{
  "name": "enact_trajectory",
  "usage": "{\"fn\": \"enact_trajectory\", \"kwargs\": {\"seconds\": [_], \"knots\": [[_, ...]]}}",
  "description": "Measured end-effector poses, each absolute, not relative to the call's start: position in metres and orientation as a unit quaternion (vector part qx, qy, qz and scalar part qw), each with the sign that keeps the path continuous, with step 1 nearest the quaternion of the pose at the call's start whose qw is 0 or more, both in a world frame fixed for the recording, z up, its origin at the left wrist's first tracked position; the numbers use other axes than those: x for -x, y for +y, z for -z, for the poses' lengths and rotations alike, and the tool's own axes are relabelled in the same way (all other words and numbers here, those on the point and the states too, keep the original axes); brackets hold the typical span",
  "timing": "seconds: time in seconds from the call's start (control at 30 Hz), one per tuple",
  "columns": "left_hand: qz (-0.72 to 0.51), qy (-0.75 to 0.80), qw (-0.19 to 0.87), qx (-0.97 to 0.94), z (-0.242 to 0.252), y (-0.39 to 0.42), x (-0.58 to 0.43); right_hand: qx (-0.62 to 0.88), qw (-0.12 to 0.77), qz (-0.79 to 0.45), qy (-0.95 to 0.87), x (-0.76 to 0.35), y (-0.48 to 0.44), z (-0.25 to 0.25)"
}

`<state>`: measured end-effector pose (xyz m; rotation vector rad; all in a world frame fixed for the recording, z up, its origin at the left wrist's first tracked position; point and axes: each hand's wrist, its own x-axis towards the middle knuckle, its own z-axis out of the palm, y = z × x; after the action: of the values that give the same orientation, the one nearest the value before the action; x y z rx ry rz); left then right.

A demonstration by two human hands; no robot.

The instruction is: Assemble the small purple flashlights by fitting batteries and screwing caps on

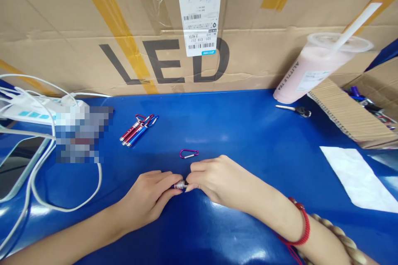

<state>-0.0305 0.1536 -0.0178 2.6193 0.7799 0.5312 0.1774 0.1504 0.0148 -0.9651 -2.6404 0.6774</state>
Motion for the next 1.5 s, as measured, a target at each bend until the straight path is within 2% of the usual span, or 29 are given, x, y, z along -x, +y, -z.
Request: {"fn": "enact_trajectory", "kwargs": {"seconds": [0.1,0.27,0.53,0.63,0.83,1.0,1.27,1.5], "knots": [[-0.19,0.281,0.145,-0.93,0.019,0.153,0.03,0.354,0.135,-0.272,-0.885,-0.171,0.147,-0.01],[-0.238,0.292,0.097,-0.921,0.018,0.155,0.031,0.393,0.229,-0.398,-0.797,-0.163,0.143,-0.005],[-0.265,0.291,0.096,-0.914,0.016,0.152,0.032,0.408,0.235,-0.478,-0.741,-0.164,0.143,-0.011],[-0.273,0.296,0.126,-0.907,0.016,0.151,0.032,0.418,0.263,-0.431,-0.756,-0.164,0.144,-0.009],[-0.27,0.332,0.258,-0.866,0.012,0.152,0.033,0.434,0.387,-0.198,-0.789,-0.171,0.146,0.0],[-0.273,0.334,0.278,-0.858,0.012,0.154,0.033,0.384,0.395,-0.081,-0.83,-0.176,0.146,0.002],[-0.209,0.332,0.307,-0.867,0.01,0.152,0.033,0.357,0.366,-0.036,-0.859,-0.178,0.146,0.002],[-0.171,0.326,0.328,-0.87,0.011,0.152,0.035,0.37,0.353,-0.111,-0.852,-0.178,0.146,0.004]]}}
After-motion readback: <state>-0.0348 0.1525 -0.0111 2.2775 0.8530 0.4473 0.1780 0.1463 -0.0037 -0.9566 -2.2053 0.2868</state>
